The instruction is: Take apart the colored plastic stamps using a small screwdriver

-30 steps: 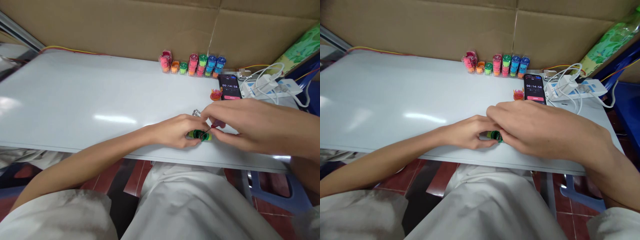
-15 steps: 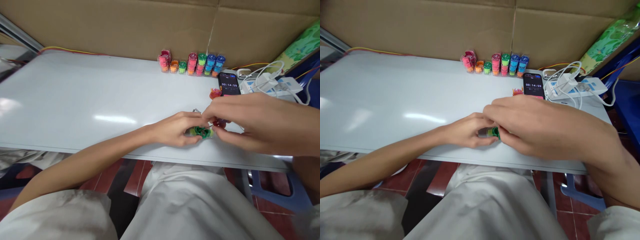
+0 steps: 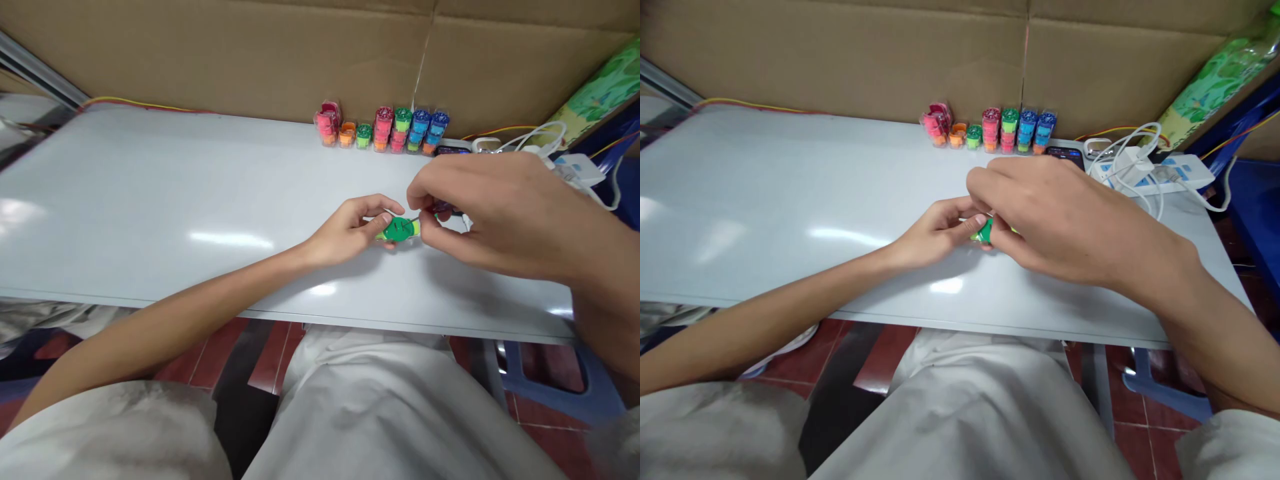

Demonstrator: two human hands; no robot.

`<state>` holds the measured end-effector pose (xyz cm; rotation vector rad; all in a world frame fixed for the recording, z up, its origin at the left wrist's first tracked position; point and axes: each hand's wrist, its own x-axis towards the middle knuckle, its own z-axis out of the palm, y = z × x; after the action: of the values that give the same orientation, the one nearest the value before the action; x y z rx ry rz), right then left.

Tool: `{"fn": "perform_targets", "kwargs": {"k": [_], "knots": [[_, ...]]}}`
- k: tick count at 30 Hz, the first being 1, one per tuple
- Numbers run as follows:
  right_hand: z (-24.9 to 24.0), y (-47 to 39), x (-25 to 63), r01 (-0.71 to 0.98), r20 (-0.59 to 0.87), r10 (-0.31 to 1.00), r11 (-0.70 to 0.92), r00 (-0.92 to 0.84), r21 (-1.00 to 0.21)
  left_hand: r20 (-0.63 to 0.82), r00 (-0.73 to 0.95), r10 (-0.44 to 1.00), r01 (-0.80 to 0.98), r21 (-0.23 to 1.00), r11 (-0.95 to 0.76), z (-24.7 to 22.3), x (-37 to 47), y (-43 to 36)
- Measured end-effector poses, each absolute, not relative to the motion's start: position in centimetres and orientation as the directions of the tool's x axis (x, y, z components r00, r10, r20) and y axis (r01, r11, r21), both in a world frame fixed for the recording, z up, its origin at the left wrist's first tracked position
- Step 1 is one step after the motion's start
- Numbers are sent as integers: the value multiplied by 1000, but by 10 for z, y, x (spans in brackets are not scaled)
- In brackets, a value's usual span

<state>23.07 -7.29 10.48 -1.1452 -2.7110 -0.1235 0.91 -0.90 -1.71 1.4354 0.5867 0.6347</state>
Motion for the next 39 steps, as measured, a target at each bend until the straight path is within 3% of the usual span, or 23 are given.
{"fn": "perform_targets", "kwargs": {"k": [9,14,22,27,39], "knots": [[116,-79,239,736,284,701,676,-654,26,52,662,748,-75,997,-3,-17,9,-5],[116,-81,236,738,301,695,673,-653,48,31,638,769,-160,983,93,-11,7,0],[112,-80,237,747,412,661,660,-627,77,-296,557,776,-167,875,454,0,6,4],[110,-78,238,751,393,676,658,-623,58,-389,533,751,-182,814,552,3,8,6],[103,-72,237,727,325,691,687,-645,-18,-258,723,641,-119,867,484,-1,6,4]]}}
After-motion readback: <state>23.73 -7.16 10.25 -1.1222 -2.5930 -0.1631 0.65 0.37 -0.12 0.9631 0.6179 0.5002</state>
